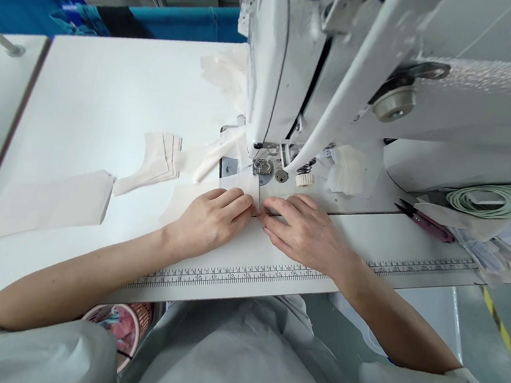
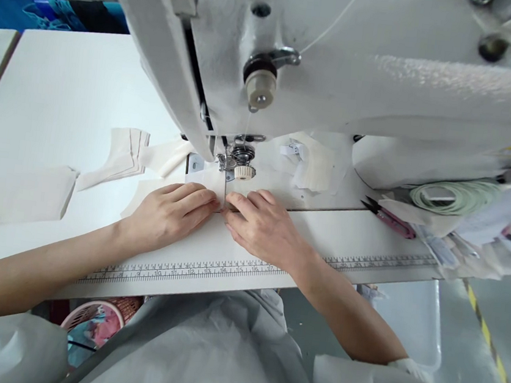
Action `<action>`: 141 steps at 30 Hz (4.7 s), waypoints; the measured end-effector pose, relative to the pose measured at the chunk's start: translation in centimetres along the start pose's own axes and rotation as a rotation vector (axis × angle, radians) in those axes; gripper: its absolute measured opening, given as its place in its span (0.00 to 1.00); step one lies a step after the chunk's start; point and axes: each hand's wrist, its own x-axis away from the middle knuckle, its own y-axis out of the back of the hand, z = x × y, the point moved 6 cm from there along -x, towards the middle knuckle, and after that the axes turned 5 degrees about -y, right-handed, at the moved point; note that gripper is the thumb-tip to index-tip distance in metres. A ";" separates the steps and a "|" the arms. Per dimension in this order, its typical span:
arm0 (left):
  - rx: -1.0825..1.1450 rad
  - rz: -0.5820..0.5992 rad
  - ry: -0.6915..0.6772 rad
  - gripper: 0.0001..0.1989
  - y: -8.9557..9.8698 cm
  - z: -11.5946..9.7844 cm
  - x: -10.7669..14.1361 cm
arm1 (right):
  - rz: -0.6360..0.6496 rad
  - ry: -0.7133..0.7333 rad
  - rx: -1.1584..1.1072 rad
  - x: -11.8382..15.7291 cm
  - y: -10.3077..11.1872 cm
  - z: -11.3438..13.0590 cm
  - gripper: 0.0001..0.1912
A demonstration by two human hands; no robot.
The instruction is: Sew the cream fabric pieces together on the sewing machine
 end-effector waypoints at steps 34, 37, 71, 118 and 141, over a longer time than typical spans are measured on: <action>0.045 -0.105 0.021 0.06 0.0 0.2 0.1 | -0.034 -0.006 -0.030 0.1 0.0 0.0 0.12; 0.045 -0.107 0.019 0.05 0.0 0.1 0.1 | -0.014 -0.001 -0.025 0.1 0.0 0.0 0.13; 0.099 -0.095 0.067 0.07 0.1 0.7 -0.1 | -0.054 -0.010 -0.035 -0.6 0.2 0.1 0.13; 0.173 -0.155 0.137 0.08 -1.6 4.8 -0.1 | -0.035 -0.083 0.141 -2.1 -0.3 -1.2 0.14; 0.054 -0.174 0.017 0.07 -1.0 3.8 -0.3 | -0.054 -0.073 0.180 -2.0 -0.3 -0.6 0.12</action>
